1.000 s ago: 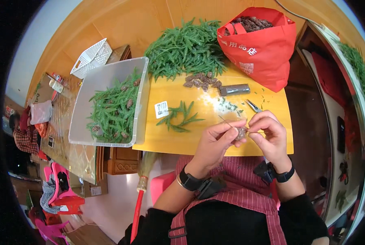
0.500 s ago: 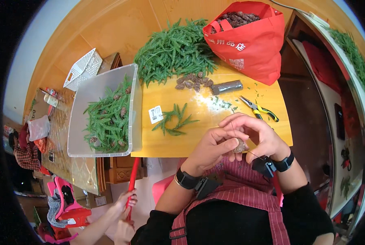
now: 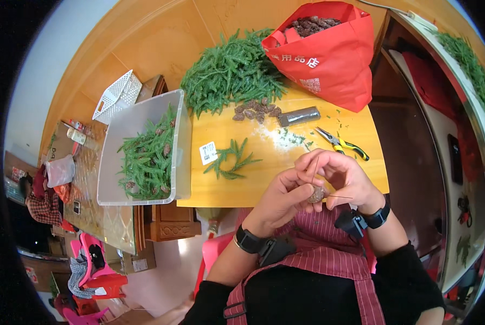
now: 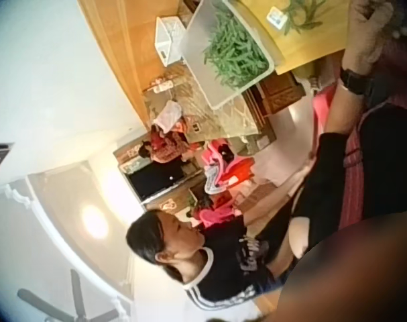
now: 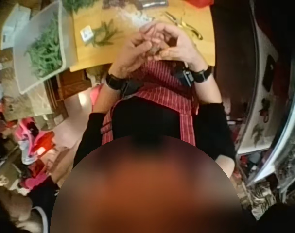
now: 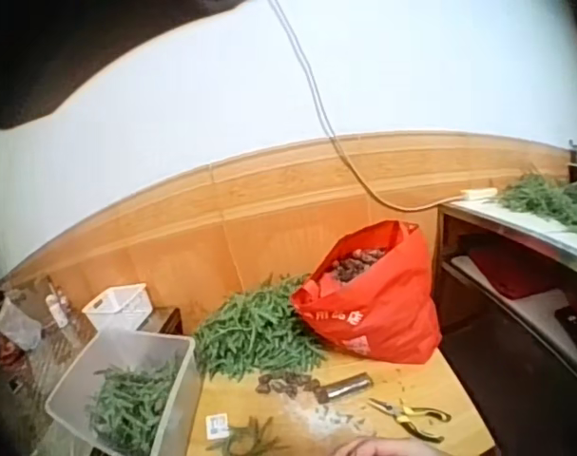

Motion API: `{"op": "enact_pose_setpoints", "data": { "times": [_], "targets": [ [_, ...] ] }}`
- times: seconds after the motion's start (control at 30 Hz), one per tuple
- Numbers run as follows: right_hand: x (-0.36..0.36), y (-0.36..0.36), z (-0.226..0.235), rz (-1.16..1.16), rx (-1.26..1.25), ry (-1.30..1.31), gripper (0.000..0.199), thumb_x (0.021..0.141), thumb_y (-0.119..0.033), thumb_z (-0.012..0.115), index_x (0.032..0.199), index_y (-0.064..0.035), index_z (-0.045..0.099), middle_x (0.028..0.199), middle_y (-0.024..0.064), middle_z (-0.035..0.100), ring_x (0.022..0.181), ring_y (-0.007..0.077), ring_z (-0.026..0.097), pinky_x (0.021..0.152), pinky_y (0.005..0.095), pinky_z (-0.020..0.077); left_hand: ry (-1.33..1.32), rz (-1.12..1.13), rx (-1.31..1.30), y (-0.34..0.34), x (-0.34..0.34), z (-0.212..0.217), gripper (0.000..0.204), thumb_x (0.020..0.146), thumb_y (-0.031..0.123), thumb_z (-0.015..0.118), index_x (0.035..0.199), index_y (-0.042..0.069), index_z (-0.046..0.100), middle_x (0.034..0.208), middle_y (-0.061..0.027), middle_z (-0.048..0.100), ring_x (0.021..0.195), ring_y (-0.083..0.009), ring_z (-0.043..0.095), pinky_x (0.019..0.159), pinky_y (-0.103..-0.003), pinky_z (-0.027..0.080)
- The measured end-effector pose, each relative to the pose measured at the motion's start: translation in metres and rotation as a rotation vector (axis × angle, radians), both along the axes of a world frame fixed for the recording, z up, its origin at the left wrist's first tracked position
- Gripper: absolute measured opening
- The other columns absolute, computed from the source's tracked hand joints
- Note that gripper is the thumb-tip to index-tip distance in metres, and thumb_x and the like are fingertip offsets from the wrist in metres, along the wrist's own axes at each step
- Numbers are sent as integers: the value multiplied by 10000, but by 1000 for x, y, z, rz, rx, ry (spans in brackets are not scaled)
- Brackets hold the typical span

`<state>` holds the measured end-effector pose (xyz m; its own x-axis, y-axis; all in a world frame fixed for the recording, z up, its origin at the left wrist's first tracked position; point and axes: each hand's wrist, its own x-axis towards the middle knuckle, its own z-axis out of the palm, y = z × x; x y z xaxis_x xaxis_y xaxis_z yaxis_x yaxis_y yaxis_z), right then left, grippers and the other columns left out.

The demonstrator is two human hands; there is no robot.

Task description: Trimming and preparing botanical sprigs and seed pods using pliers at a workbench.

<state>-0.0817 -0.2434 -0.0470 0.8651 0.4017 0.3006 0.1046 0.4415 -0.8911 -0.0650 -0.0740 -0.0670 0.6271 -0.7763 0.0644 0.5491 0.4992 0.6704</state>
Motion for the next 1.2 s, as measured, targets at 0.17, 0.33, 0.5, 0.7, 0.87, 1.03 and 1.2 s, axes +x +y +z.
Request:
{"op": "enact_pose_setpoints", "data": {
  "times": [0.17, 0.33, 0.5, 0.7, 0.87, 1.03, 1.2],
  "targets": [
    [-5, -6, 3, 43, 21, -70, 458, 605, -44, 767, 979, -45, 503, 1124, 128, 483, 1070, 196, 458, 923, 331, 351, -19, -5, 18, -4, -6, 1, 190, 831, 106, 575, 1002, 22, 570, 877, -88, 615, 697, -164, 610, 590, -233, 503],
    [-8, -12, 2, 55, -5, -117, 457, 602, -54, 769, 971, -39, 500, 1117, 129, 487, 1075, 211, 457, 928, 342, 346, -29, 6, 56, -8, -10, 0, 190, 828, 97, 577, 1002, 20, 570, 878, -86, 616, 696, -161, 609, 589, -232, 501],
    [-12, -12, 6, 63, -10, -130, 453, 602, -56, 768, 966, -35, 500, 1107, 132, 494, 1077, 214, 456, 933, 345, 342, -25, -10, 36, -7, -14, 5, 185, 826, 83, 576, 1000, 21, 572, 878, -84, 617, 691, -154, 605, 587, -230, 494],
    [-16, -16, 3, 42, -12, -154, 430, 610, -54, 763, 955, -30, 507, 1094, 127, 507, 1085, 219, 453, 941, 347, 335, -72, -29, 61, -8, -17, 10, 179, 822, 58, 570, 996, 20, 572, 869, -84, 615, 688, -162, 609, 576, -233, 495],
    [-19, -19, 3, 25, 0, -143, 393, 618, -56, 757, 929, -19, 519, 1070, 124, 522, 1088, 222, 452, 946, 346, 330, -87, 3, 103, -11, -20, 11, 185, 816, 69, 577, 991, 10, 571, 874, -101, 611, 668, -162, 611, 545, -216, 488],
    [-20, -20, -1, 8, 56, -70, 351, 630, -56, 741, 905, -11, 528, 1038, 117, 537, 1069, 222, 457, 950, 350, 321, -119, 38, 144, -12, -19, 11, 177, 812, 53, 570, 981, 2, 567, 893, -126, 611, 654, -176, 613, 527, -215, 490],
    [-17, -20, -4, 0, 63, -105, 356, 638, -68, 738, 924, -9, 535, 1031, 121, 540, 1062, 229, 459, 955, 362, 316, -80, 99, 132, -14, -22, 11, 174, 803, 45, 573, 972, 1, 573, 871, -128, 613, 663, -174, 612, 533, -216, 492]
  ]
}}
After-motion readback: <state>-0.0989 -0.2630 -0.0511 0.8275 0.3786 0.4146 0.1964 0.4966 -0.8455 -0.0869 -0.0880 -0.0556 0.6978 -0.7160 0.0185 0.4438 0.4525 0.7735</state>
